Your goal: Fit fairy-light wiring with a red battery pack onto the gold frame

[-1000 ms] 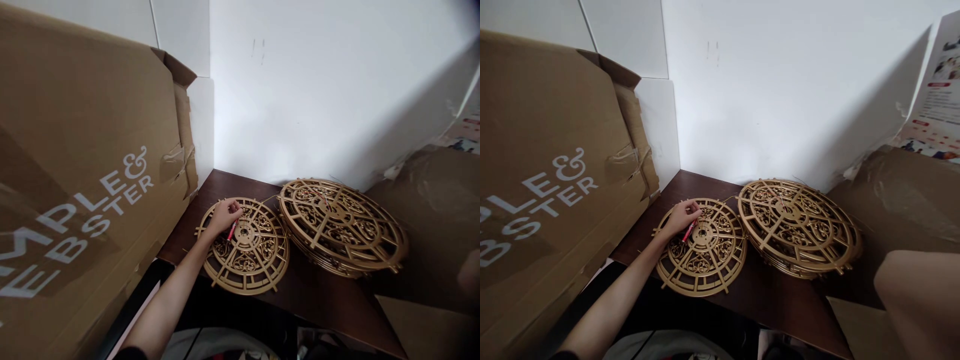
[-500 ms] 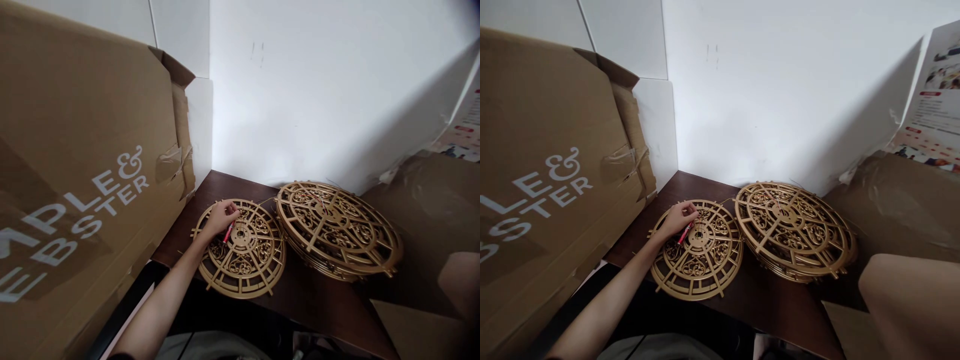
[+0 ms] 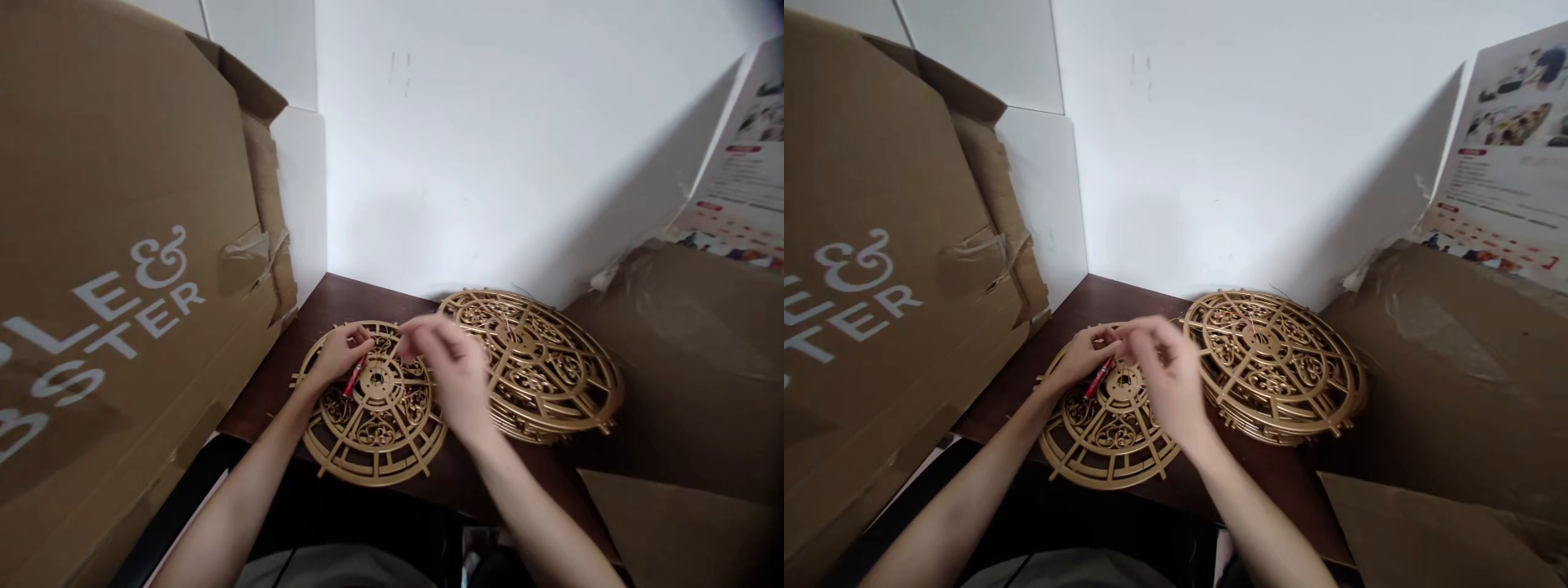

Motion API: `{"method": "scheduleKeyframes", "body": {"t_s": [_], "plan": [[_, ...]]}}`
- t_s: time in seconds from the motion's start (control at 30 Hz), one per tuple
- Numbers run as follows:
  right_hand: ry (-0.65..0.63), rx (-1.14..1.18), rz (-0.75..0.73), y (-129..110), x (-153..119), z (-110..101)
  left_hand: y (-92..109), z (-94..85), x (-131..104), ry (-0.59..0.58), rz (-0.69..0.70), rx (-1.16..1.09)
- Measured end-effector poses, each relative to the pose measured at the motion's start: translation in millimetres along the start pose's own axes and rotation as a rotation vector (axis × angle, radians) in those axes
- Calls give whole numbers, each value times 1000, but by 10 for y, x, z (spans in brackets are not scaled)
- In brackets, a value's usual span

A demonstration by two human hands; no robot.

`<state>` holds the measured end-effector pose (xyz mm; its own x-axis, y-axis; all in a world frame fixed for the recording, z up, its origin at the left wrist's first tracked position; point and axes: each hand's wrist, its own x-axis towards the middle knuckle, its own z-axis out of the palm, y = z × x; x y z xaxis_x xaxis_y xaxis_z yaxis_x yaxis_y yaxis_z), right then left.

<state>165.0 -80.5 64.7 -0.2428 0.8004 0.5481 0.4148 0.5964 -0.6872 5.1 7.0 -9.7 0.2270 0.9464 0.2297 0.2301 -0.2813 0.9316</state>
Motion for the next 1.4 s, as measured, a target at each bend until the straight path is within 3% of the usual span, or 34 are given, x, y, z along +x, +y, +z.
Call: {"method": "scheduleKeyframes", "body": {"t_s": [0.07,0.17,0.3,0.6,1.0,1.4], "plan": [[6,-120,33,163,-26,81,-6,-4,8,8,10,-28],[-112,-349,167,471,-67,221,0,-5,11,15,-18,-53],[-186,-457,251,715,-113,317,23,-6,8,13,-38,-72],[-59,-275,115,752,-170,290,17,-19,5,-23,-55,-106],[-221,-297,55,790,-184,300,47,-27,-11,-50,-73,-95],[-209,-139,58,803,-151,280,64,-30,-16,-97,-108,-119]]}}
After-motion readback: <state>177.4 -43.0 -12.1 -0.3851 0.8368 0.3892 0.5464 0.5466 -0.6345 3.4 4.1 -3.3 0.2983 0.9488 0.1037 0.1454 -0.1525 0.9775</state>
